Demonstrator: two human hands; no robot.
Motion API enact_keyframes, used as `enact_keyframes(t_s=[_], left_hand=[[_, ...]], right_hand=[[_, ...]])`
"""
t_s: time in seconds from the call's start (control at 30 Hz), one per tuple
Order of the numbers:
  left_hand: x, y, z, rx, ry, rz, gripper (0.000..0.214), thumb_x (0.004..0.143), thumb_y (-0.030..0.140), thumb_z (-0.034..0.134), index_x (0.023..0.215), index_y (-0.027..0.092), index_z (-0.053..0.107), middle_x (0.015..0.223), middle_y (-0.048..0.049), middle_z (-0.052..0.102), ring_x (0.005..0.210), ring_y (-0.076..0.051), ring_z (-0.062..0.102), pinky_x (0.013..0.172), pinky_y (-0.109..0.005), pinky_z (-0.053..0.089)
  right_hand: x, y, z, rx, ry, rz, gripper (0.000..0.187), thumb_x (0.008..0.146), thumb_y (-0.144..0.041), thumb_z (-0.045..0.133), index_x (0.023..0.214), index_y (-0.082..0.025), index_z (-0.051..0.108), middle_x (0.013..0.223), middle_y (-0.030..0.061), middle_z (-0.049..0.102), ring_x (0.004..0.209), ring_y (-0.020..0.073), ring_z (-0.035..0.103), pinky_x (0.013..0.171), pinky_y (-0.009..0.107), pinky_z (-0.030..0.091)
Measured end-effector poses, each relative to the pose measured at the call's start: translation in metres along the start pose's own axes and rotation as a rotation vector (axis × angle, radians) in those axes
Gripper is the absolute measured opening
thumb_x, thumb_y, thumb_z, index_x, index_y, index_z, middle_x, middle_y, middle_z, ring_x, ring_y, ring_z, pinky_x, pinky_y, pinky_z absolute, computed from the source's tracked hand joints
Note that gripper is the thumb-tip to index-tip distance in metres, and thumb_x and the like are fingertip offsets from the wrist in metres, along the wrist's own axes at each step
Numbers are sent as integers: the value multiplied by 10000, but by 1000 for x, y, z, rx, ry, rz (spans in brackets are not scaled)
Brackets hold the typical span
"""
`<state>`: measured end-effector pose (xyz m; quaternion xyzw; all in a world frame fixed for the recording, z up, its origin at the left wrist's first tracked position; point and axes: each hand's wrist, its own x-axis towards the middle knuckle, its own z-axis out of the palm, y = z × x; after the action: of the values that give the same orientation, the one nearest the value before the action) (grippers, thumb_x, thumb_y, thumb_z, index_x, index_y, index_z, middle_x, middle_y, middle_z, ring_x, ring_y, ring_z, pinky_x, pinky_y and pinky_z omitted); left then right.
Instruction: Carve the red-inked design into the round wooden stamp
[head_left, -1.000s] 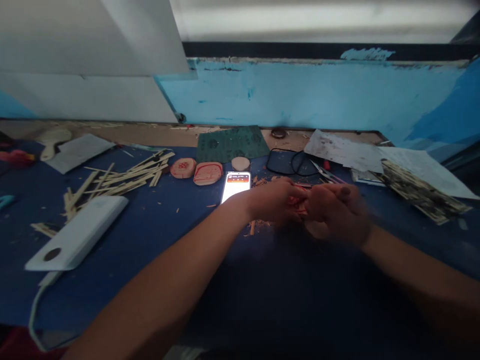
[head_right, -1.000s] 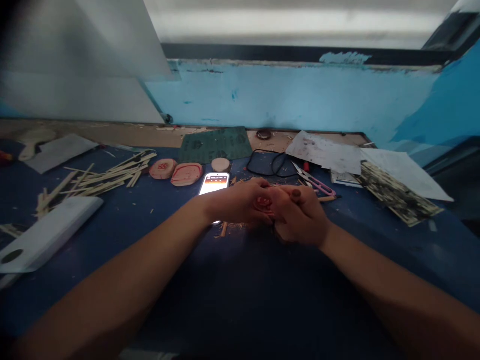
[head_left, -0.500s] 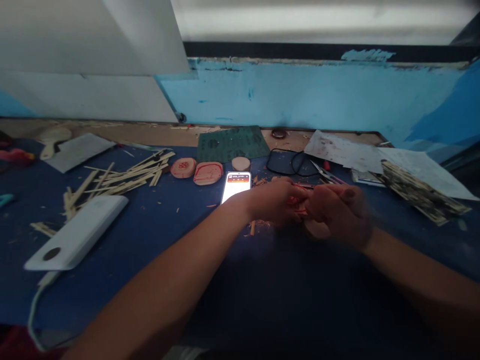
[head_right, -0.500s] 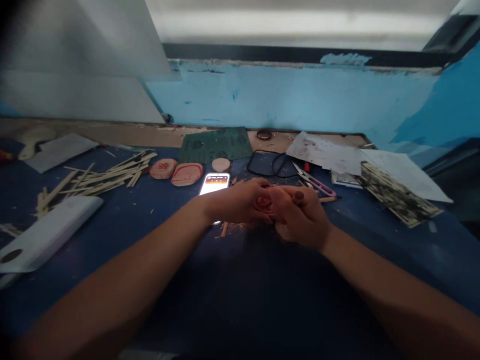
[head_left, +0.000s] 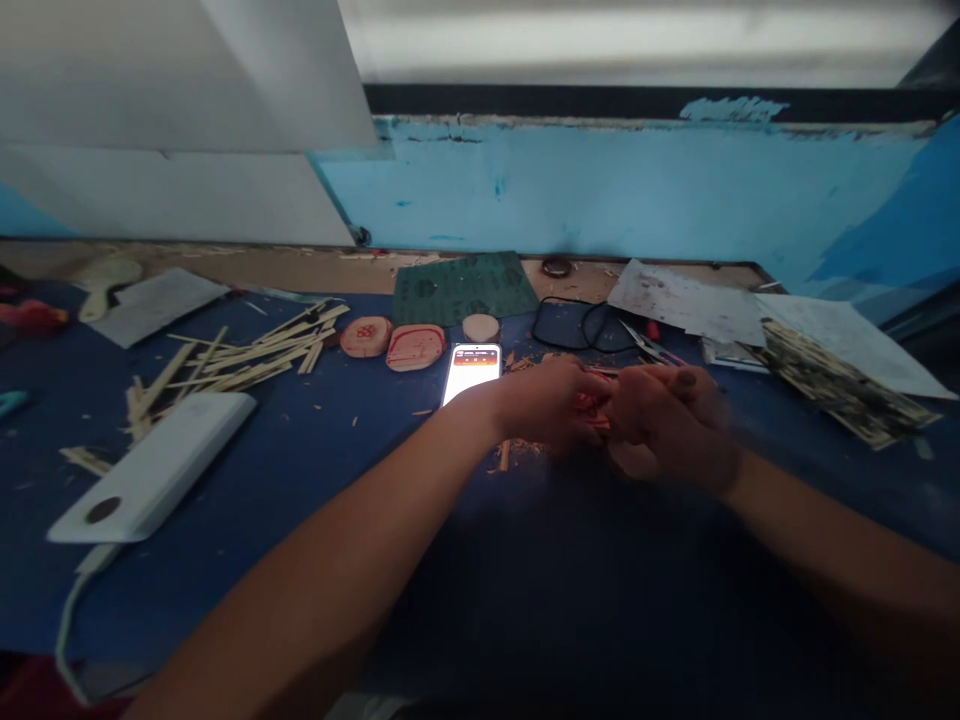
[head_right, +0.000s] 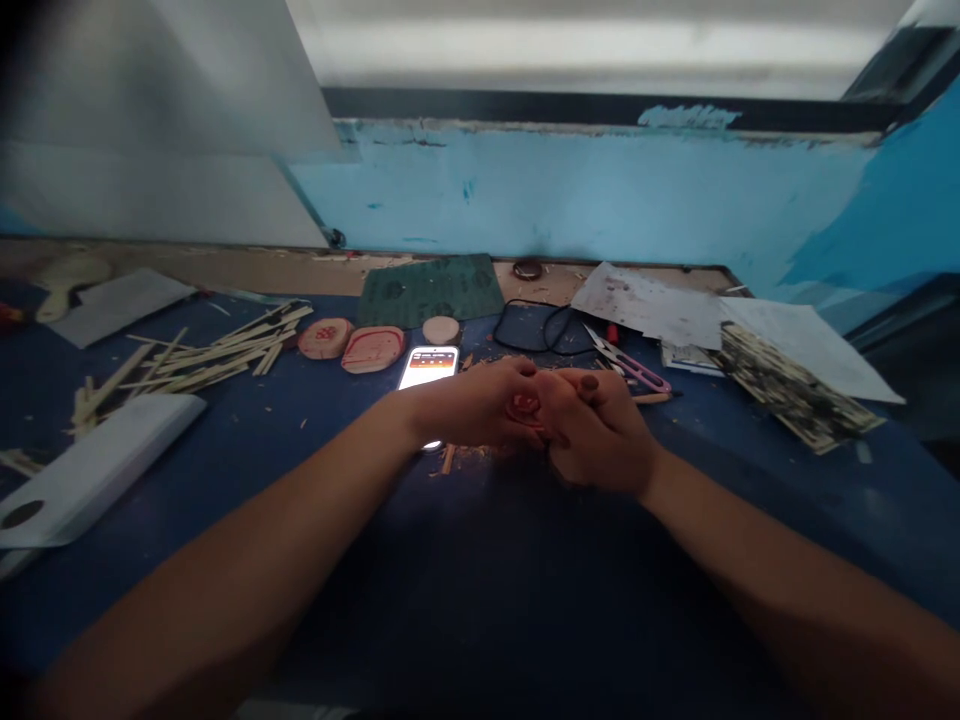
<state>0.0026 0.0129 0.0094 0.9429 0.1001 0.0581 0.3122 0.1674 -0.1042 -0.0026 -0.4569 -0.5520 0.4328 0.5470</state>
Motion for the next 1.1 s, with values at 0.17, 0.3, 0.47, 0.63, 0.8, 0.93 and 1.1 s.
enact_keyframes(t_s=[0.17, 0.3, 0.47, 0.63, 0.8, 0.93, 1.1], left_hand=[[0, 0, 0, -3, 11, 37, 278, 913, 365, 721, 1147, 218, 751, 999, -61, 685, 934, -216, 648, 805, -309, 487], [0, 2, -1, 16, -2, 16, 282, 889, 326, 746, 1146, 211, 749, 1027, -66, 681, 941, -211, 649, 806, -301, 490], [0, 2, -1, 7, -12, 3, 321, 905, 352, 724, 1201, 230, 745, 997, -52, 683, 866, -191, 645, 746, -285, 475], [-1, 1, -1, -4, -2, 2, 338, 901, 366, 731, 1216, 244, 747, 976, -45, 678, 841, -185, 633, 732, -283, 461], [-2, 3, -2, 5, -21, -28, 338, 936, 399, 703, 1240, 256, 744, 1064, -59, 669, 853, -179, 633, 755, -286, 469], [-2, 2, -1, 19, -16, -15, 375, 927, 390, 721, 1275, 250, 731, 1147, -86, 651, 938, -208, 648, 815, -312, 488], [-1, -1, 0, -14, -23, -7, 362, 929, 356, 718, 1279, 262, 726, 1219, -91, 640, 1001, -214, 649, 846, -309, 497]], right_hand=[[3, -3, 1, 77, 55, -57, 589, 1018, -468, 648, 526, -222, 438, 502, -42, 333, 455, 112, 277, 452, 313, 222], [5, -8, 2, 89, 11, -44, 571, 1025, -435, 648, 531, -213, 468, 500, -44, 346, 447, 105, 285, 445, 314, 208], [3, -9, 1, 131, 52, -42, 593, 1014, -450, 657, 513, -222, 435, 487, -45, 324, 440, 107, 273, 442, 313, 219], [4, -5, -2, 88, 4, 11, 586, 1004, -457, 668, 522, -208, 447, 488, -44, 354, 444, 98, 313, 438, 292, 230], [9, -9, -2, 166, 39, 4, 625, 958, -497, 714, 502, -214, 393, 466, -63, 289, 412, 85, 246, 416, 288, 189], [11, -10, -5, 156, -9, 36, 624, 956, -499, 716, 496, -219, 401, 477, -54, 300, 418, 94, 267, 416, 293, 211], [10, -6, -8, 145, -30, 52, 587, 971, -475, 707, 517, -222, 434, 475, -56, 327, 428, 98, 277, 431, 297, 208]])
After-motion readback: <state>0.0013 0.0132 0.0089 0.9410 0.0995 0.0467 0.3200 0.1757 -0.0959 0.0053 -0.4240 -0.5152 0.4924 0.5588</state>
